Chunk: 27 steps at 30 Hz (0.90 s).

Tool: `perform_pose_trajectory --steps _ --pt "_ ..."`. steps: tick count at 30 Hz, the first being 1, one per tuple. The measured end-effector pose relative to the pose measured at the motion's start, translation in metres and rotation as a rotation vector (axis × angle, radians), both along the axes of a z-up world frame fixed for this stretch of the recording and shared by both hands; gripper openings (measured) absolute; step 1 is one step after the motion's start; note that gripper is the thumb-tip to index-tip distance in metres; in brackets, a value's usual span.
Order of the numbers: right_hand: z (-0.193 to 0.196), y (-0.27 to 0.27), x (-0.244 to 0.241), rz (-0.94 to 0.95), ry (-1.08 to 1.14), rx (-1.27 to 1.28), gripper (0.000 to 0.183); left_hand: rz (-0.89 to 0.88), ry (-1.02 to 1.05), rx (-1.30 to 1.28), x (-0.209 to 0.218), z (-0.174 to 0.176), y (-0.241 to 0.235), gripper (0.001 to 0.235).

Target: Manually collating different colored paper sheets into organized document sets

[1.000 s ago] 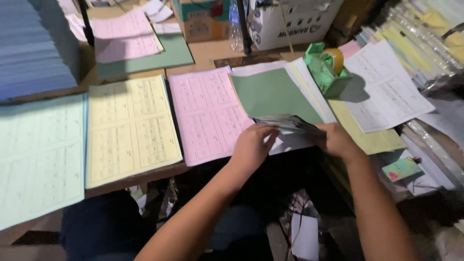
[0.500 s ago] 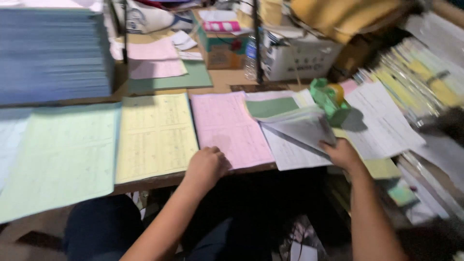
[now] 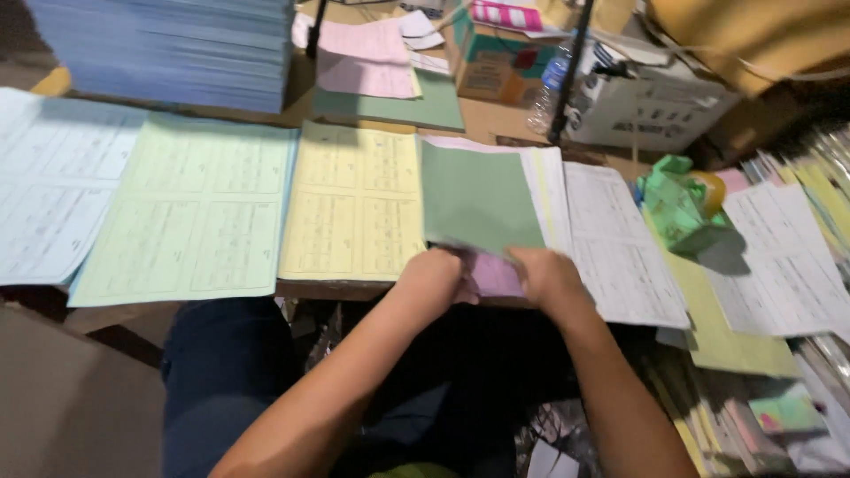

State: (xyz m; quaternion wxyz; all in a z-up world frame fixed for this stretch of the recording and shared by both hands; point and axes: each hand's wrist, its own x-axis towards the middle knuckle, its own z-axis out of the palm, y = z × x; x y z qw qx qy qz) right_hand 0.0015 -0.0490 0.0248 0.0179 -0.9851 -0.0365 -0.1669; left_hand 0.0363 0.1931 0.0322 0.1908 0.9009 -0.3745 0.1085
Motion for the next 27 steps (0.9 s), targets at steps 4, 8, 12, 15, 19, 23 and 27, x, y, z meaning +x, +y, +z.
perform_pose_trajectory --steps 4,8,12,15,19,23,27 --pt "0.003 0.012 -0.022 0.006 0.079 -0.029 0.047 -0.041 0.028 -0.020 0.009 -0.004 0.001 0.016" --pt "-0.012 0.007 -0.024 0.083 0.012 -0.012 0.035 -0.086 -0.012 0.039 0.020 -0.025 -0.011 0.006" --pt "-0.035 -0.005 -0.022 0.139 -0.031 -0.066 0.041 -0.129 -0.216 -0.176 0.017 -0.019 -0.012 0.016" --pt "-0.035 -0.008 -0.021 0.161 -0.018 -0.055 0.053 -0.137 -0.308 -0.380 0.010 -0.006 -0.008 0.019" --pt "-0.029 -0.042 0.003 0.061 0.125 -0.035 0.068 -0.107 -0.466 -0.456 0.007 0.012 0.009 0.020" --pt "0.015 -0.044 0.025 -0.010 0.067 0.271 0.034 -0.002 -0.326 -0.333 0.059 -0.001 0.080 0.034" --pt "0.071 0.051 0.023 0.022 -0.339 0.444 0.036 0.243 -0.041 0.168 0.055 0.024 0.159 0.045"
